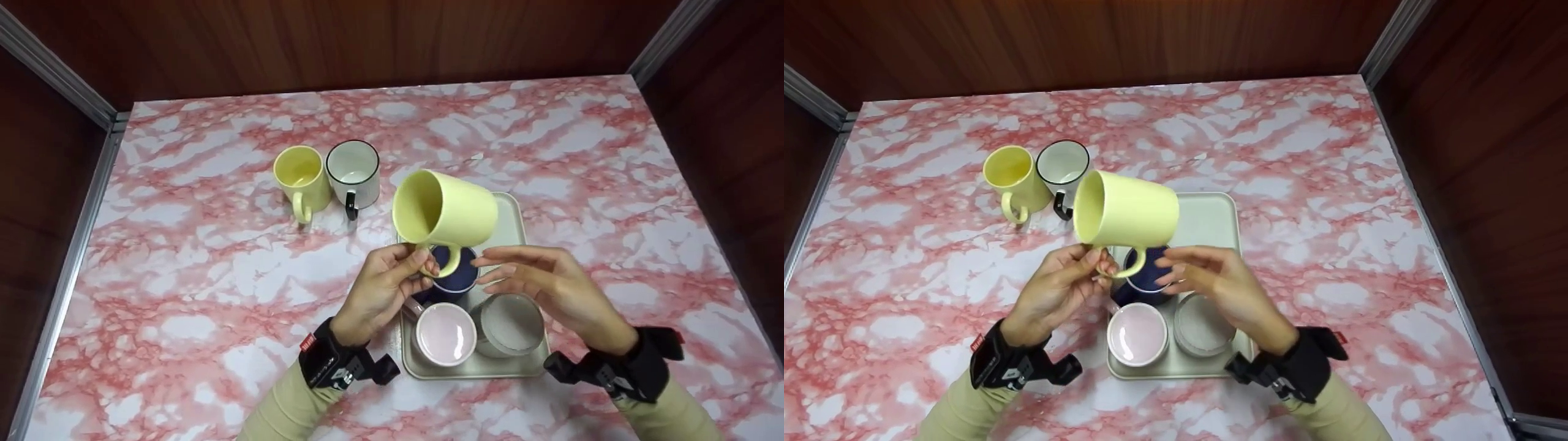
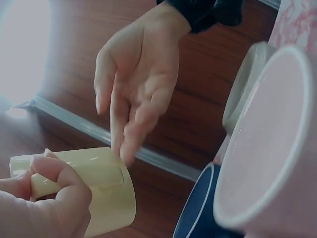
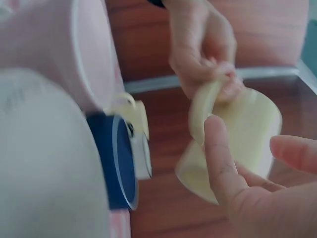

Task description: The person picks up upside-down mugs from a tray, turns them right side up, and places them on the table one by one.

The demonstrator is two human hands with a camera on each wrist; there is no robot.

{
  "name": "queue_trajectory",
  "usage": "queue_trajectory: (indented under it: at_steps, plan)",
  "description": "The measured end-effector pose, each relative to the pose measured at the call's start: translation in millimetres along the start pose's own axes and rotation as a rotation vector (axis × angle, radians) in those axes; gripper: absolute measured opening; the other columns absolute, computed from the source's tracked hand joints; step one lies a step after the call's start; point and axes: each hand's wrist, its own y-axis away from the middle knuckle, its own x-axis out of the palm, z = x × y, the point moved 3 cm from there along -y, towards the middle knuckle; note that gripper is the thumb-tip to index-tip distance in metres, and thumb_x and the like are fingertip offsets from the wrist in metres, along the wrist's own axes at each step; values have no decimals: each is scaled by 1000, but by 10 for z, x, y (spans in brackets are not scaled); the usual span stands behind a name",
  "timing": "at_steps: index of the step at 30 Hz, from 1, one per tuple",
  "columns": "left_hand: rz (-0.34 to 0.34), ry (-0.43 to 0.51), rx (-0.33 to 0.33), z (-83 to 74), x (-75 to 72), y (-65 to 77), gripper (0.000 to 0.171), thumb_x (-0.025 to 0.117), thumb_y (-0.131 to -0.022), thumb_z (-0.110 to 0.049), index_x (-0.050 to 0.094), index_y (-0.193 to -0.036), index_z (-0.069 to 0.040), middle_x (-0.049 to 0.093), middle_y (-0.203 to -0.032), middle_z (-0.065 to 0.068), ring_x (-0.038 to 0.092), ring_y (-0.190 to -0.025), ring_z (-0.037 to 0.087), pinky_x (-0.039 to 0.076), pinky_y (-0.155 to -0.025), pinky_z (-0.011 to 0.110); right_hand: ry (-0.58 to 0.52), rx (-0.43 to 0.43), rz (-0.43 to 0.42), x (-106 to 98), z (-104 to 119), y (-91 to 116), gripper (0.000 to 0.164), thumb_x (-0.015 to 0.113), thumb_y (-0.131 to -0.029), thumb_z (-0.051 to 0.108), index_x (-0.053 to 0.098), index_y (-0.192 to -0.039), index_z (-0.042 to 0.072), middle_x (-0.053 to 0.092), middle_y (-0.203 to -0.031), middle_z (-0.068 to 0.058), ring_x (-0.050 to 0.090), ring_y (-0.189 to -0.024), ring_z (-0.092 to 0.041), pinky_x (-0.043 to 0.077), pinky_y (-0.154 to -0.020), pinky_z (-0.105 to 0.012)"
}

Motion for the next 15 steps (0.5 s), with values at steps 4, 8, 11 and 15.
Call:
queue_trajectory:
  at_steps: [4, 8, 11, 15]
  plan:
    - [-42, -30, 33, -65, -86, -80, 24, 41, -92, 7, 58, -79, -3, 56, -74, 7, 54, -67, 12, 47, -61, 19, -22, -79, -17, -123, 108, 62, 30, 33, -92, -13, 49, -117, -17, 58, -111, -26, 59, -96, -32, 47, -84, -42]
    - [-82, -71, 74, -110, -199, -200, 26, 42, -92, 8, 59, -77, -4, 56, -72, 6, 54, -65, 11, 46, -59, 19, -51, -144, -19, -233, 171, 132, 30, 28, -92, -15, 47, -115, -22, 58, -108, -29, 59, -94, -34, 48, -83, -41]
    - [-112, -102, 100, -135, -287, -298, 24, 43, -92, 7, 59, -76, -3, 56, -71, 6, 54, -64, 12, 45, -57, 19, -72, -166, -49, -315, 185, 187, 29, 27, -92, -16, 46, -113, -24, 58, -106, -30, 59, -93, -34, 48, -82, -40]
    - [-159, -133, 115, -134, -402, -446, 20, 46, -91, 6, 60, -79, 1, 56, -70, 7, 54, -63, 12, 44, -56, 19, -100, -153, -137, -422, 165, 255, 27, 30, -93, -14, 50, -109, -22, 61, -101, -27, 61, -90, -33, 49, -81, -38]
